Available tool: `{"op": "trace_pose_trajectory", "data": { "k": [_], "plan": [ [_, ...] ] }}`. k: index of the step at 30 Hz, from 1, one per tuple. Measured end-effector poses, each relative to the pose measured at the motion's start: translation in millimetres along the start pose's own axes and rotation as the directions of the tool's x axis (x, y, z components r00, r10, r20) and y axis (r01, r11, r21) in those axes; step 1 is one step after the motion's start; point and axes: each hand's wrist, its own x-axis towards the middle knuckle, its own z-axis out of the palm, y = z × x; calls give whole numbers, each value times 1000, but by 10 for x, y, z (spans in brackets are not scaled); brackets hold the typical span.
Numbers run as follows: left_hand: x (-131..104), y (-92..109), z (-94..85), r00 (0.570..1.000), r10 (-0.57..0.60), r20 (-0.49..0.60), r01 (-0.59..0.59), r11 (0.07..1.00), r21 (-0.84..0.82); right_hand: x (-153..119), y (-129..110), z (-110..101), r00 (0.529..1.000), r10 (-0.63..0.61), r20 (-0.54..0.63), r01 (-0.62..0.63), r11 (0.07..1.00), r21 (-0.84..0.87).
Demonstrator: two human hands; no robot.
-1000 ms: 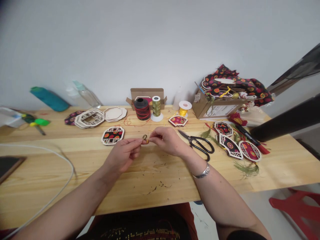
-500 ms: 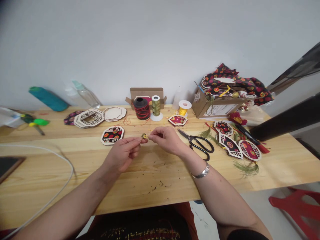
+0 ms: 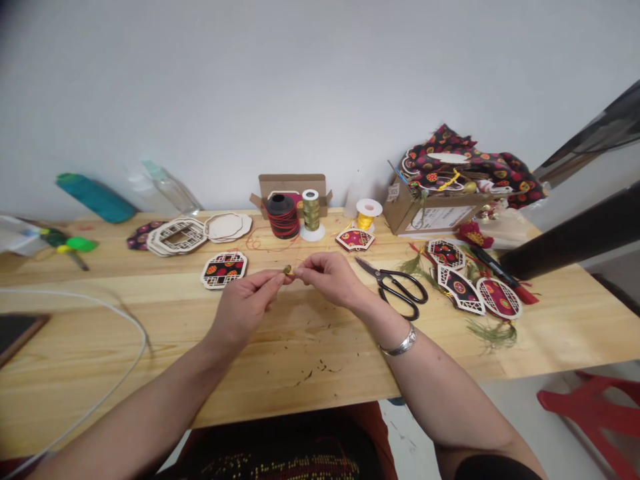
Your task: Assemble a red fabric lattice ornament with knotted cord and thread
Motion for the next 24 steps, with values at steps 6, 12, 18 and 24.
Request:
{"op": "trace_pose_trajectory", "data": {
  "k": [6, 12, 18, 24],
  "plan": [
    [-8, -34, 14, 945, 327, -15, -323, 939, 115, -5, 25, 7, 999, 27, 19, -29, 994, 110],
    [-10, -105, 35, 877, 479, -35, -467, 867, 176, 17, 72, 39, 997, 48, 66, -68, 935, 347],
    [-15, -115, 34, 849, 527, -20, -511, 831, 221, 28, 101, 69, 989, 95, 116, -140, 864, 484],
    [-21, -102, 21, 847, 531, -23, -512, 827, 233, 29, 117, 81, 983, 113, 142, -171, 838, 519]
  ]
}}
